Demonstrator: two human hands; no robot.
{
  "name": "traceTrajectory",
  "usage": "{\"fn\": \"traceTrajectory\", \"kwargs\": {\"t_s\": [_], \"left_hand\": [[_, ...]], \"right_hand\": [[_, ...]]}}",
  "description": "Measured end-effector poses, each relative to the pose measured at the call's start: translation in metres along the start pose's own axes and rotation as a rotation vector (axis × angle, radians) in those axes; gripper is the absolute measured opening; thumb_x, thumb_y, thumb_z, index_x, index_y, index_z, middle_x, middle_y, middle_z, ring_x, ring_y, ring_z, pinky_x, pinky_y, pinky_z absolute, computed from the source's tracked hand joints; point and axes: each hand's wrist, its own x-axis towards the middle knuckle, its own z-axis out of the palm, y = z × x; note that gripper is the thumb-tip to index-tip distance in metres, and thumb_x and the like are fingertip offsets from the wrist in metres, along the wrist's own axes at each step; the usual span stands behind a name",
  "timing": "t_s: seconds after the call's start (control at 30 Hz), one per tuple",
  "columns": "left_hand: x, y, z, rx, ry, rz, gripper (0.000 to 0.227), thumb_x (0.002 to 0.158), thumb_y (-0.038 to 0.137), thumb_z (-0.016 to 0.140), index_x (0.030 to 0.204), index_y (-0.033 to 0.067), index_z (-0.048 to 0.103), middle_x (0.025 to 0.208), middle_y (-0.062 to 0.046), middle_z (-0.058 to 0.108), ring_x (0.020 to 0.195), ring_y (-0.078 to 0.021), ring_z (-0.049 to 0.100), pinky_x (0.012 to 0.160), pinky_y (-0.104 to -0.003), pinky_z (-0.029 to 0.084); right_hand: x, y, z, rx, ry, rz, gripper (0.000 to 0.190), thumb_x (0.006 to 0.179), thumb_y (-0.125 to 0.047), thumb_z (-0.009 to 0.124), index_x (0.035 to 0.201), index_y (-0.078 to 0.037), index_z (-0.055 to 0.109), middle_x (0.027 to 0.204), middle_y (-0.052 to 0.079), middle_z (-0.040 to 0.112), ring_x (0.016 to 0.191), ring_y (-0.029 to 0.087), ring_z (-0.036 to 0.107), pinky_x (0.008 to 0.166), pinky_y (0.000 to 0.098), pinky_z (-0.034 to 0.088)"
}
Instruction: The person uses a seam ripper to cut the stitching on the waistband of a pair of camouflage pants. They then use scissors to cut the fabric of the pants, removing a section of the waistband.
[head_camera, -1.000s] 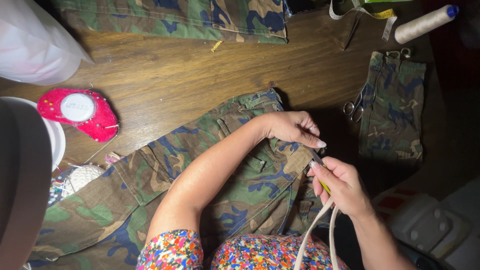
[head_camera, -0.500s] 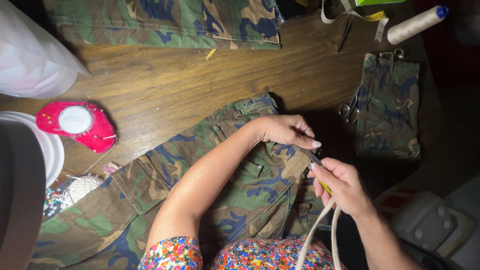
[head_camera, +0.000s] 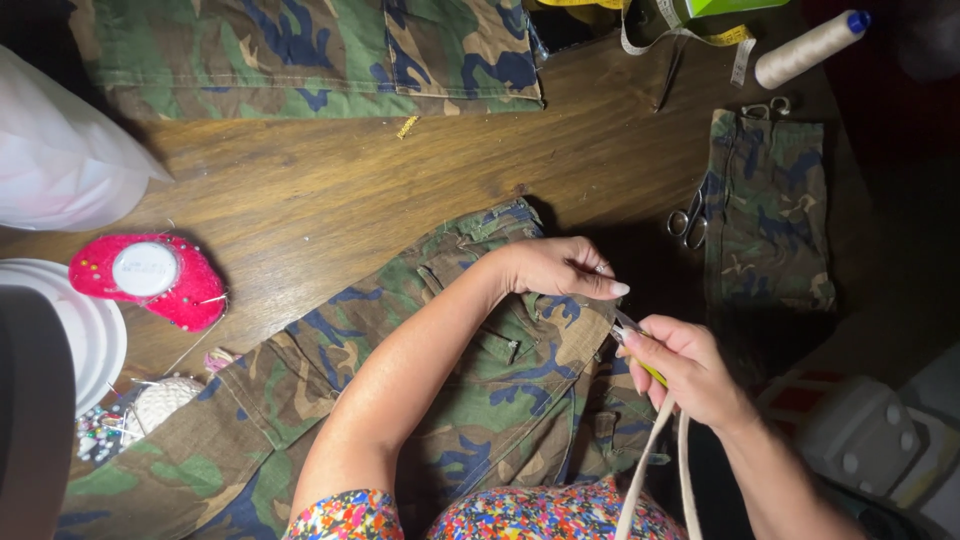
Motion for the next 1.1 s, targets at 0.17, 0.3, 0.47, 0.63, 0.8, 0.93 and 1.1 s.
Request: {"fn": "traceTrajectory", "kwargs": {"t_s": [0.17, 0.3, 0.47, 0.63, 0.8, 0.93, 1.1], "left_hand": [[-0.007, 0.017, 0.002, 0.003, -0.002, -0.007, 0.03, 0.097, 0.035, 0.072, 0.073, 0.0181, 0.076, 0.057, 0.012, 0.055, 0.06, -0.0013, 0.04, 0.06, -0.019, 0.031], [-0.009, 0.015, -0.001, -0.005, 0.006, -0.026, 0.032, 0.097, 0.037, 0.071, 0.073, 0.0173, 0.076, 0.057, 0.011, 0.054, 0.06, -0.0024, 0.039, 0.06, -0.02, 0.031], [-0.032, 0.058, -0.004, -0.029, -0.107, -0.085, 0.021, 0.079, 0.032, 0.089, 0.08, 0.0141, 0.078, 0.061, 0.009, 0.065, 0.056, -0.0021, 0.053, 0.061, -0.017, 0.042], [-0.025, 0.039, -0.004, -0.006, -0.147, -0.041, 0.02, 0.076, 0.023, 0.093, 0.078, 0.0096, 0.078, 0.055, 0.004, 0.065, 0.054, -0.0017, 0.052, 0.058, -0.017, 0.042], [-0.022, 0.022, -0.01, -0.141, -0.091, -0.07, 0.023, 0.079, 0.026, 0.092, 0.094, 0.0113, 0.082, 0.073, 0.003, 0.076, 0.069, -0.0008, 0.066, 0.07, -0.019, 0.053], [-0.006, -0.016, -0.019, -0.117, -0.058, -0.048, 0.022, 0.091, 0.029, 0.083, 0.102, 0.0101, 0.082, 0.078, 0.0, 0.076, 0.075, -0.0019, 0.062, 0.075, -0.021, 0.054], [-0.003, -0.022, -0.012, -0.132, -0.001, -0.007, 0.022, 0.094, 0.028, 0.08, 0.11, 0.0125, 0.081, 0.086, 0.002, 0.077, 0.083, -0.0012, 0.061, 0.083, -0.022, 0.054]], "right_hand": [[0.007, -0.006, 0.011, -0.032, -0.023, -0.009, 0.048, 0.098, -0.02, 0.063, 0.057, 0.004, 0.064, 0.031, 0.015, 0.051, 0.02, 0.017, 0.047, 0.022, 0.0238, 0.039], [0.002, -0.011, 0.004, -0.018, -0.03, -0.023, 0.048, 0.098, -0.019, 0.063, 0.056, 0.004, 0.063, 0.029, 0.013, 0.05, 0.02, 0.016, 0.048, 0.022, 0.0231, 0.04], [0.007, 0.0, 0.001, 0.029, -0.024, -0.025, 0.044, 0.097, -0.017, 0.064, 0.058, 0.002, 0.063, 0.032, 0.013, 0.052, 0.02, 0.017, 0.05, 0.021, 0.0252, 0.042], [0.009, 0.005, 0.007, 0.055, -0.073, -0.015, 0.048, 0.099, -0.018, 0.061, 0.057, 0.004, 0.062, 0.03, 0.013, 0.05, 0.02, 0.016, 0.048, 0.02, 0.0233, 0.038], [0.005, 0.002, -0.002, 0.012, -0.083, -0.063, 0.043, 0.097, -0.016, 0.062, 0.058, 0.002, 0.063, 0.031, 0.013, 0.052, 0.019, 0.016, 0.05, 0.02, 0.0237, 0.041], [0.003, 0.004, -0.005, 0.031, -0.089, -0.059, 0.041, 0.098, -0.015, 0.061, 0.059, 0.001, 0.063, 0.033, 0.012, 0.054, 0.02, 0.015, 0.052, 0.019, 0.0243, 0.043], [0.001, 0.004, -0.003, 0.057, -0.071, -0.04, 0.043, 0.099, -0.017, 0.061, 0.06, 0.002, 0.063, 0.035, 0.013, 0.055, 0.021, 0.016, 0.052, 0.019, 0.0246, 0.042]]}}
